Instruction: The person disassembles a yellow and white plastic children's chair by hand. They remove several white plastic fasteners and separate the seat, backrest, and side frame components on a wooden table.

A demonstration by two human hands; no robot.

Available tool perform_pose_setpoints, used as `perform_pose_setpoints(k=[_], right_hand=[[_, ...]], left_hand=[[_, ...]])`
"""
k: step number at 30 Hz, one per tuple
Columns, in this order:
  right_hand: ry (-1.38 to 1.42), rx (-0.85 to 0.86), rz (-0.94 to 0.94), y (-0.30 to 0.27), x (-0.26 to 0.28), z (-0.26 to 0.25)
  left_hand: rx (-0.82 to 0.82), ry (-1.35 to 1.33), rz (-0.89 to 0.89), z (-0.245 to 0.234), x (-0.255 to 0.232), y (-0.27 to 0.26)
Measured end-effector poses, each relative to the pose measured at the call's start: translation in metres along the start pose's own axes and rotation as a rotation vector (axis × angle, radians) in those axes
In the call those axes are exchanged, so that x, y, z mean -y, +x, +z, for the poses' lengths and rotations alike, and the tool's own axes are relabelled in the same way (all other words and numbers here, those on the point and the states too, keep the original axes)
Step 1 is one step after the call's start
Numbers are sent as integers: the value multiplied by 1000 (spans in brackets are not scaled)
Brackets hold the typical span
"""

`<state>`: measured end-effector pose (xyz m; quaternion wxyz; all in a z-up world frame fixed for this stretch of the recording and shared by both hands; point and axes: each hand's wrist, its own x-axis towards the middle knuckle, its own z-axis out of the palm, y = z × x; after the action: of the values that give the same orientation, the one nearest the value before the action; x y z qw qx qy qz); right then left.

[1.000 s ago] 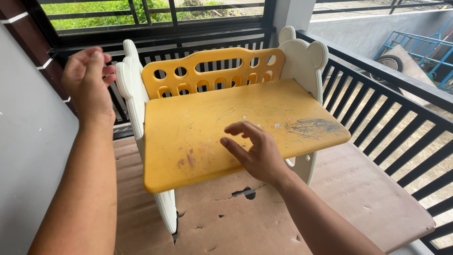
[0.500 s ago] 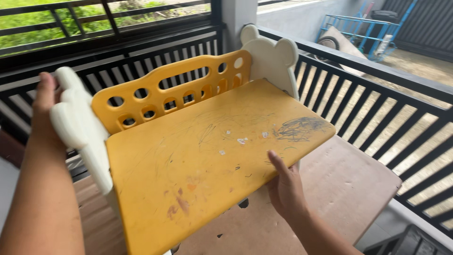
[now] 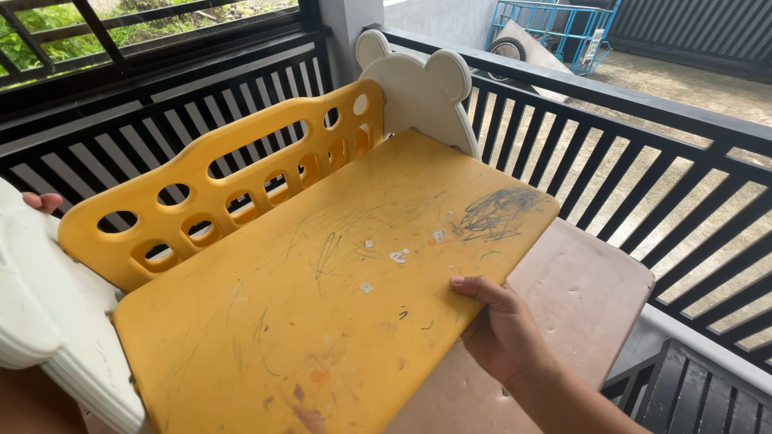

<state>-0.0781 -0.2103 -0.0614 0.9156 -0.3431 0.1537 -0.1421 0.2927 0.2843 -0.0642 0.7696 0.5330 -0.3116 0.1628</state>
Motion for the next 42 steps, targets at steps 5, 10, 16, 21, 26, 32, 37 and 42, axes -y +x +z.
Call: perform_pose_setpoints(k=[5,10,16,21,26,32,37,42], right_hand=[[-96,140,42,55,54,-20],[-265,237,75,143,103,-20],[-542,217,162,245,136,7],[-765,514,37,305,149,23],[-800,551,98,302,165,9],[-1137,441,-5,261,191,-1],[-1765,418,-328,221,196,25],[-1156,774,-724,85,162,-21]], left_hand=[[87,53,140,3,-35,-46],[-135,10,131,83,-109,-148],[-229,293,143,228,-177,-197],[-386,580,131,321,-177,-210],[-465,561,144,370,-177,-220],[-535,589,143,421,-163,-227],[-439,503,206,430,-158,-221],[-264,589,18,404,-162,-240]])
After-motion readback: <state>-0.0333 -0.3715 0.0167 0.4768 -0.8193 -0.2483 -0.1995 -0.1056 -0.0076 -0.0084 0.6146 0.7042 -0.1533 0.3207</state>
